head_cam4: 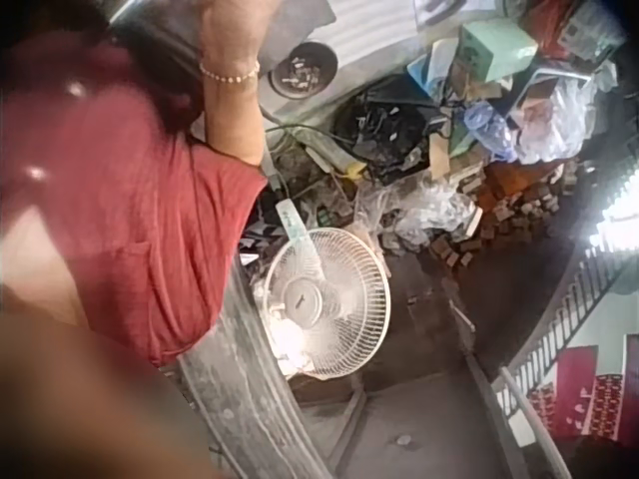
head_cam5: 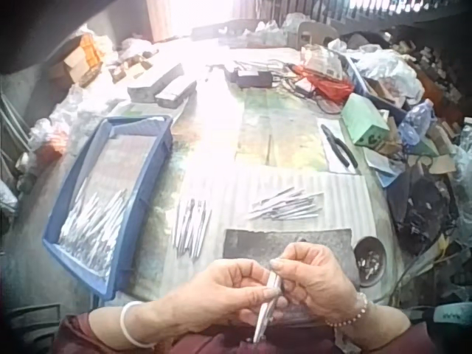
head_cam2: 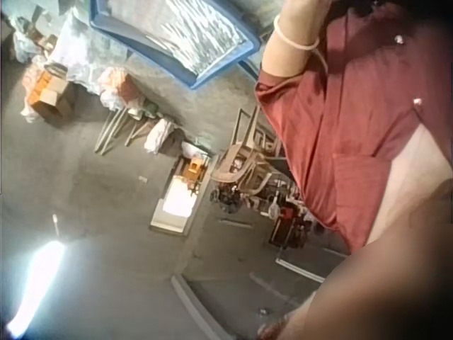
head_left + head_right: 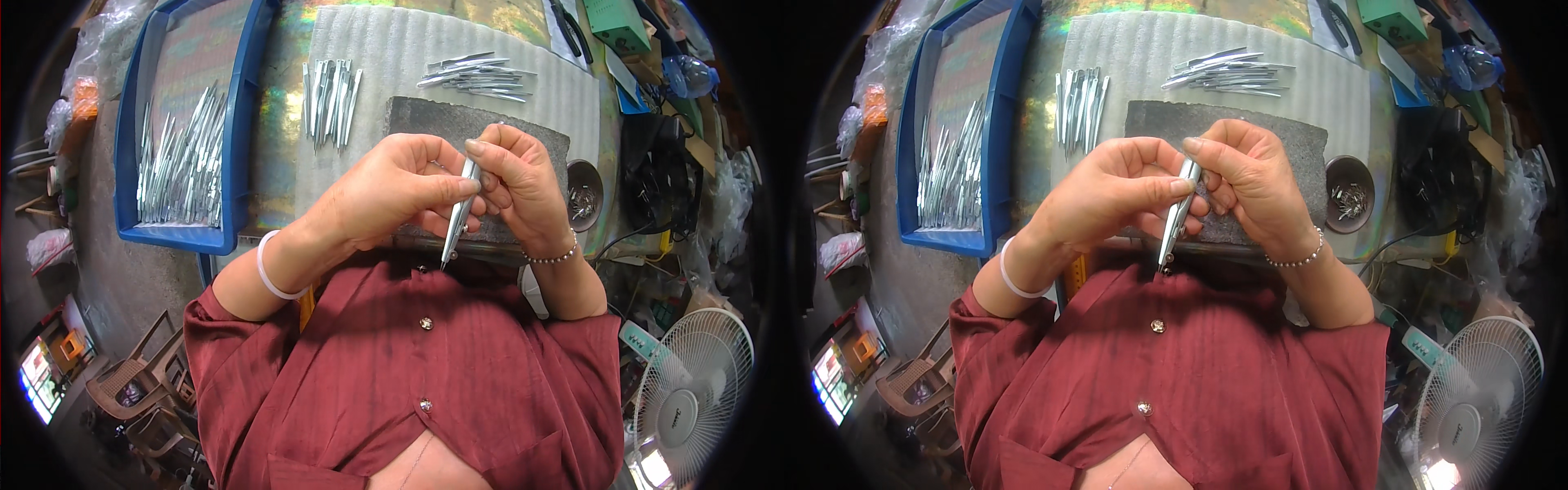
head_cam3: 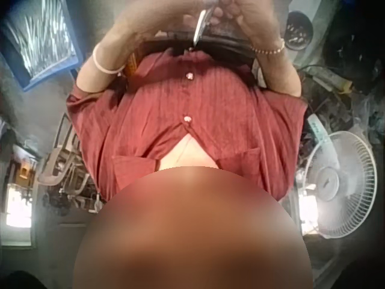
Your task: Manually stamping identifiers or patterns onto metal strips using a punch tool and hammer at a workbench.
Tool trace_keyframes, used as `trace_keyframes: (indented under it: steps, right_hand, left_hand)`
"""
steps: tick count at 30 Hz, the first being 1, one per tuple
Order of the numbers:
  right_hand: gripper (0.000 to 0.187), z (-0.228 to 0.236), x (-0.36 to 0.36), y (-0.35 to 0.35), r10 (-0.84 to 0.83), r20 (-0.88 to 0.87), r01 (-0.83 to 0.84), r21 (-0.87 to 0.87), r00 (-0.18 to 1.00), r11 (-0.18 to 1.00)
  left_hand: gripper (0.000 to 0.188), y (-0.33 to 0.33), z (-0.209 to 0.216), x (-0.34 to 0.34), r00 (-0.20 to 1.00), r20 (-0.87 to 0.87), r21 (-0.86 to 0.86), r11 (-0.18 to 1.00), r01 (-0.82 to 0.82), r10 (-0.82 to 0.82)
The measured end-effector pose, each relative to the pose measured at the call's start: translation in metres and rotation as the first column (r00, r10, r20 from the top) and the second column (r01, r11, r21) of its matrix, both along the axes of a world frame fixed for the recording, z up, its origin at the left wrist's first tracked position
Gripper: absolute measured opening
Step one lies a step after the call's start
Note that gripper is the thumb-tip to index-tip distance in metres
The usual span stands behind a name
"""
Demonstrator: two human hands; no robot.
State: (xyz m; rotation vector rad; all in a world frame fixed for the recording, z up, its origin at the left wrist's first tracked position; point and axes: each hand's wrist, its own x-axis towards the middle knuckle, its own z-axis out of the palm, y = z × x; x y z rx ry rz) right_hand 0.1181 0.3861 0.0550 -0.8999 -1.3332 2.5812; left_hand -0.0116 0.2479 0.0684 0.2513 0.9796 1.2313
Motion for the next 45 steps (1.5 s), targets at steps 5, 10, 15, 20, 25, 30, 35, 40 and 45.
trace_keyframes:
  steps: [5,10,15,20,25,30,35,40,45]
  right_hand:
    - [0.016,-0.006,0.002,0.001,-0.021,-0.008,0.021,-0.028,1.000,0.999]
    - [0.017,0.000,0.006,0.003,-0.044,-0.028,0.044,-0.021,0.999,0.999]
    - [0.014,0.021,0.008,0.013,-0.107,-0.120,0.112,0.039,0.987,0.993]
    - [0.015,0.038,0.017,0.135,-0.079,-0.118,0.133,0.570,0.990,0.811]
    - [0.019,-0.025,0.012,0.242,-0.204,0.426,-0.326,0.860,0.881,0.392]
    - [0.023,-0.067,0.007,0.244,-0.297,0.266,-0.342,0.907,0.917,-0.244]
    - [0.030,0.024,0.015,0.100,0.164,0.192,-0.241,0.895,0.968,0.374]
    - [0.027,0.028,0.035,0.005,0.277,-0.165,-0.254,0.149,0.947,0.956]
    - [0.014,0.008,0.032,-0.010,0.169,-0.345,-0.135,0.121,0.923,0.983]
  left_hand:
    - [0.025,0.004,-0.001,-0.001,1.000,0.014,-0.017,1.000,0.011,-0.011]
    - [0.023,0.012,0.007,-0.002,0.998,-0.011,-0.045,0.997,0.058,-0.059]
    - [0.017,0.009,0.021,-0.001,0.934,-0.352,0.093,0.991,0.093,-0.054]
    - [0.014,-0.015,0.026,0.014,0.853,-0.243,0.214,0.883,-0.417,0.462]
    - [0.015,-0.035,0.007,0.014,0.764,-0.061,0.303,0.742,-0.599,0.642]
    - [0.013,-0.043,-0.005,0.018,0.755,0.136,0.257,0.713,-0.652,0.641]
    - [0.013,-0.036,-0.013,0.025,0.719,0.222,0.161,0.703,-0.693,0.658]
    - [0.010,-0.020,-0.017,0.034,0.788,0.278,0.145,0.787,-0.599,0.549]
    - [0.012,-0.039,-0.018,0.035,0.966,0.037,0.236,0.937,-0.257,0.256]
